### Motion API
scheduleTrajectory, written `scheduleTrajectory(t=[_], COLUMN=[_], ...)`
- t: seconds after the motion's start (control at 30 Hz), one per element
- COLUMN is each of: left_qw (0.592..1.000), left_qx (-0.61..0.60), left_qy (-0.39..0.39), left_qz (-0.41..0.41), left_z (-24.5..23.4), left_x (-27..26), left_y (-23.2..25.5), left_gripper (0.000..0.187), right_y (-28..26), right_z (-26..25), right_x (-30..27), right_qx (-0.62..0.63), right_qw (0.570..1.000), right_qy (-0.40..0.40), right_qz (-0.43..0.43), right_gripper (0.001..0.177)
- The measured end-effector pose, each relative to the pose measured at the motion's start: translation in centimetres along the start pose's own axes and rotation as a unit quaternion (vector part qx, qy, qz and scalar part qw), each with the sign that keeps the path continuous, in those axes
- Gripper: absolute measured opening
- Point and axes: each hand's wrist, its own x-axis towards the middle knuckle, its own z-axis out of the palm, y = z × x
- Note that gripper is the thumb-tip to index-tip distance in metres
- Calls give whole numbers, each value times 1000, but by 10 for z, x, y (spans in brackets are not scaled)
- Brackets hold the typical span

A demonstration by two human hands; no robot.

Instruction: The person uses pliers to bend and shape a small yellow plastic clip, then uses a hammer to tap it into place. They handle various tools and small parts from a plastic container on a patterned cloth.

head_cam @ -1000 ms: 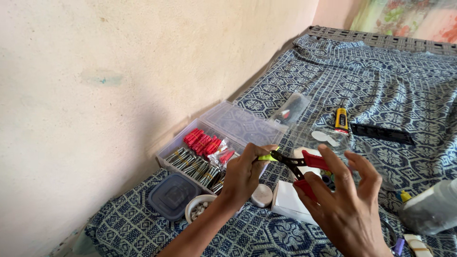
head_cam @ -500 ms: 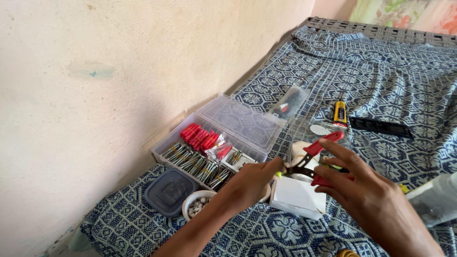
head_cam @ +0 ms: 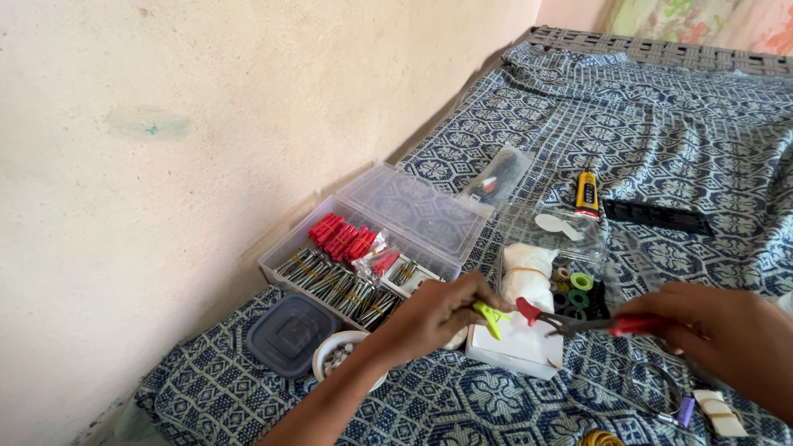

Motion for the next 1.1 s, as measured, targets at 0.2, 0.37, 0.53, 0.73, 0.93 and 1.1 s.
scheduleTrajectory(t=[0.2, 0.37, 0.53, 0.73, 0.93, 1.1], left_qw=[966, 949, 925, 878, 873, 871], left_qx=[-240, -292, -354, -461, -464, -461], left_qy=[33, 75, 91, 81, 69, 79], left_qz=[-86, -87, -101, -100, -131, -151], left_z=[-11, -12, -6, 10, 22, 28], left_x=[6, 4, 4, 4, 3, 1], left_y=[-5, -1, 7, 8, 5, 1], left_gripper=[21, 21, 27, 39, 46, 45], right_y=[54, 78, 46, -68, -97, -96], right_z=[30, 57, 38, 16, 23, 35], right_x=[43, 82, 63, -5, -8, 1], right_qx=[-34, 62, 26, 296, 488, 494], right_qw=[997, 995, 994, 937, 825, 789], right_qy=[57, -51, -29, 88, 16, 36], right_qz=[-39, -64, -103, -166, -286, -363], right_gripper=[47, 44, 41, 38, 57, 70])
